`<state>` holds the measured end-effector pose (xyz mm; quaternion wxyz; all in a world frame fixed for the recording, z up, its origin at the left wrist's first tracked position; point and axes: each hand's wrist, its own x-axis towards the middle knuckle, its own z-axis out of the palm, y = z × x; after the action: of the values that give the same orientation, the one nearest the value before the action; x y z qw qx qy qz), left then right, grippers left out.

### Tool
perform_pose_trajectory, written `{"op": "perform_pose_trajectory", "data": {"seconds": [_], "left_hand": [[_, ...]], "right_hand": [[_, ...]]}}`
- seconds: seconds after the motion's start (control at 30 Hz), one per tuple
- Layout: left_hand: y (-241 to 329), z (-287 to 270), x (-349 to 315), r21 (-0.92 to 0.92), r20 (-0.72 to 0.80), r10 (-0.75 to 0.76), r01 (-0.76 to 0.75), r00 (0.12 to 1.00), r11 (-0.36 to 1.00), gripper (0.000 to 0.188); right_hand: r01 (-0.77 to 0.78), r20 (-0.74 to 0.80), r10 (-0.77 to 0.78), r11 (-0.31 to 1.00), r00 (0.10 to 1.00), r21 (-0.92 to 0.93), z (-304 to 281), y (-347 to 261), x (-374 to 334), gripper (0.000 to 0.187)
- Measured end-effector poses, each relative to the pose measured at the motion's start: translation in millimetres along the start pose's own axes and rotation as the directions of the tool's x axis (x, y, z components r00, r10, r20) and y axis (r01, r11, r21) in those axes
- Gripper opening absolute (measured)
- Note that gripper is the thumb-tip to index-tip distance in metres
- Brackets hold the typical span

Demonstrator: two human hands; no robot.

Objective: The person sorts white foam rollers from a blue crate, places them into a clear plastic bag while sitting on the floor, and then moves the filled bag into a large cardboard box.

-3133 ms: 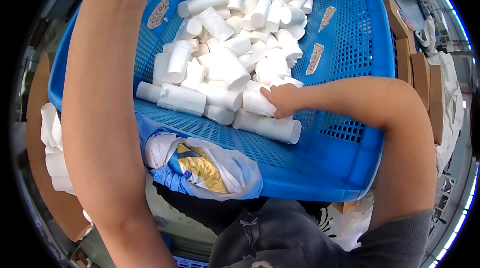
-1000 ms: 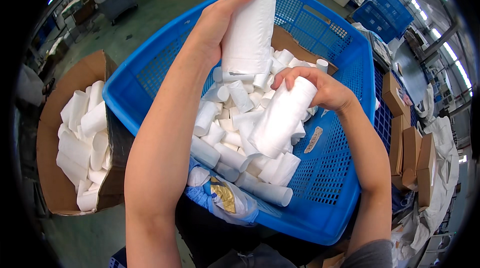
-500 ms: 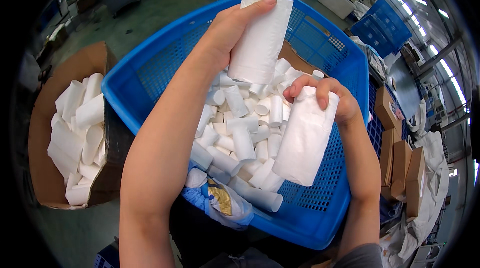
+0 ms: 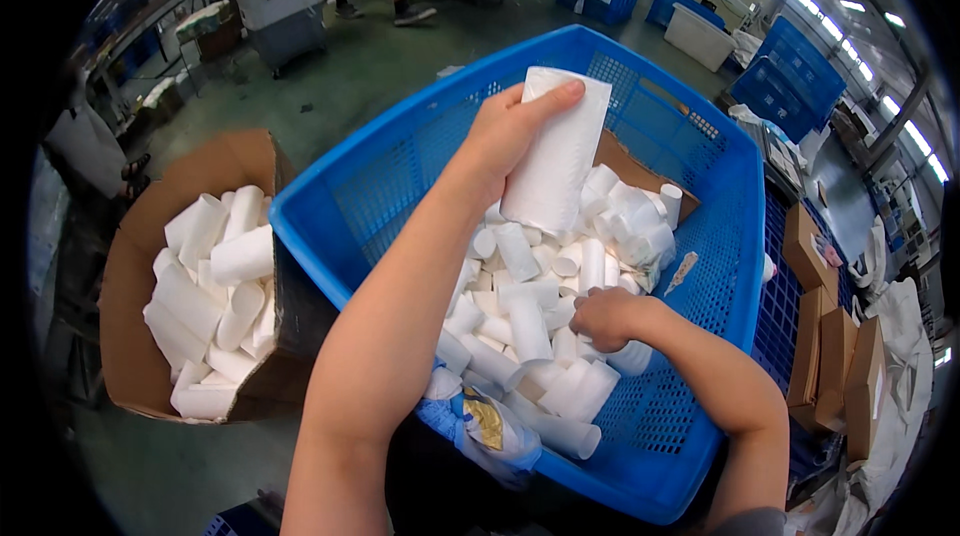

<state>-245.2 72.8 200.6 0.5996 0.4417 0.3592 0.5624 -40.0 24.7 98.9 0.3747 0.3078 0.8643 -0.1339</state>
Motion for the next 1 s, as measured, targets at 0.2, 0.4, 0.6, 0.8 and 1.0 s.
{"op": "perform_pose_trajectory", "data": {"seconds": [0.2,0.4,0.6,0.8,1.0], "left_hand": [[2.2,2.1,-3.8,0.029,-0.005,-0.012,0.013,1.000,0.999,0.049],[9.7,10.1,-13.7,0.082,-0.009,-0.038,0.039,0.999,0.996,0.050],[6.0,9.9,-10.4,0.126,-0.050,-0.061,0.067,0.997,0.990,0.049],[2.5,8.3,-9.4,0.123,-0.084,-0.048,0.058,0.995,0.991,0.048],[-4.0,6.8,-3.0,0.088,-0.060,-0.031,0.037,0.998,0.995,0.047]], "right_hand": [[0.167,-0.036,-0.163,0.964,0.986,0.209,-3.1,0.6,2.5,0.044],[0.136,0.010,-0.140,0.974,0.990,0.179,-11.7,-7.4,-4.1,0.050],[0.100,0.015,-0.104,0.982,0.994,0.162,-13.2,-6.4,-5.2,0.058],[0.095,0.024,-0.100,0.983,0.995,0.159,-12.1,-11.2,-4.8,0.062],[0.095,0.088,-0.107,0.987,0.990,0.129,-9.0,-13.1,2.1,0.071]]}}
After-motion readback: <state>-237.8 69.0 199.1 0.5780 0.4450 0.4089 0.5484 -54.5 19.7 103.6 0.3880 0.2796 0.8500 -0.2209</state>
